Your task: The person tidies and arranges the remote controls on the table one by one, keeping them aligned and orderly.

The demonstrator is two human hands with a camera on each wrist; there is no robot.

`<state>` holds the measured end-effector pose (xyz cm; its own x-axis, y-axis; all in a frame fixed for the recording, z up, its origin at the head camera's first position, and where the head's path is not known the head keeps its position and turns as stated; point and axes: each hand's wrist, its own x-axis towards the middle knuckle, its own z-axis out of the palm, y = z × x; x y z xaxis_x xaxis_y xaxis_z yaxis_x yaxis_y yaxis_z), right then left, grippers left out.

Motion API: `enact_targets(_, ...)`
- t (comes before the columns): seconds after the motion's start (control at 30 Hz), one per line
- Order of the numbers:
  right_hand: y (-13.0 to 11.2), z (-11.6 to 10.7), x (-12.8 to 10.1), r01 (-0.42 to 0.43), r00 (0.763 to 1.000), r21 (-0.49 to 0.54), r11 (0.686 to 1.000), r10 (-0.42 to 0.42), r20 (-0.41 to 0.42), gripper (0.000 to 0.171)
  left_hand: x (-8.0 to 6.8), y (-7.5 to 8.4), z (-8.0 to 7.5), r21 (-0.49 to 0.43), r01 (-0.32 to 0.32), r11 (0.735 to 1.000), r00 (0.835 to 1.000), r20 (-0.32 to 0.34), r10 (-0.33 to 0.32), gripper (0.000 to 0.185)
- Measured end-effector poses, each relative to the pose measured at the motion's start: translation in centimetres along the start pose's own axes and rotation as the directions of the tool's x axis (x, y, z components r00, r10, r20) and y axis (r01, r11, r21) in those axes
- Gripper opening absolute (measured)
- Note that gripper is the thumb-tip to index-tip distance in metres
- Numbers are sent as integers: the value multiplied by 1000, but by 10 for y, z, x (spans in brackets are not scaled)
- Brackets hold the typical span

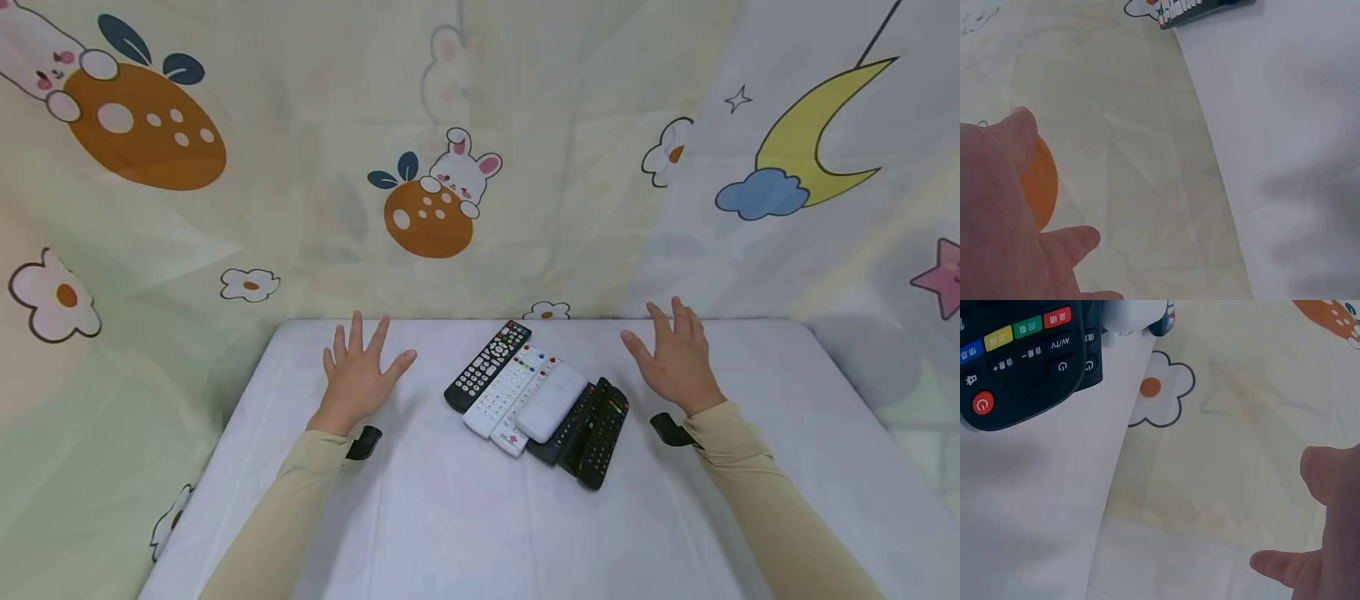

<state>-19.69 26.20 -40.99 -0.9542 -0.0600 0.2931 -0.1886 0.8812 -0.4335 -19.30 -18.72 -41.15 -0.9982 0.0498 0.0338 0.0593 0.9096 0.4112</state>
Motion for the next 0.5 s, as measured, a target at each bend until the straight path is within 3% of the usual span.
enact_targets(0.5,-20,6,6,-27,999,46,999,25,43,75,-1,-1,2,-35,-4,999,1000,-2,4,84)
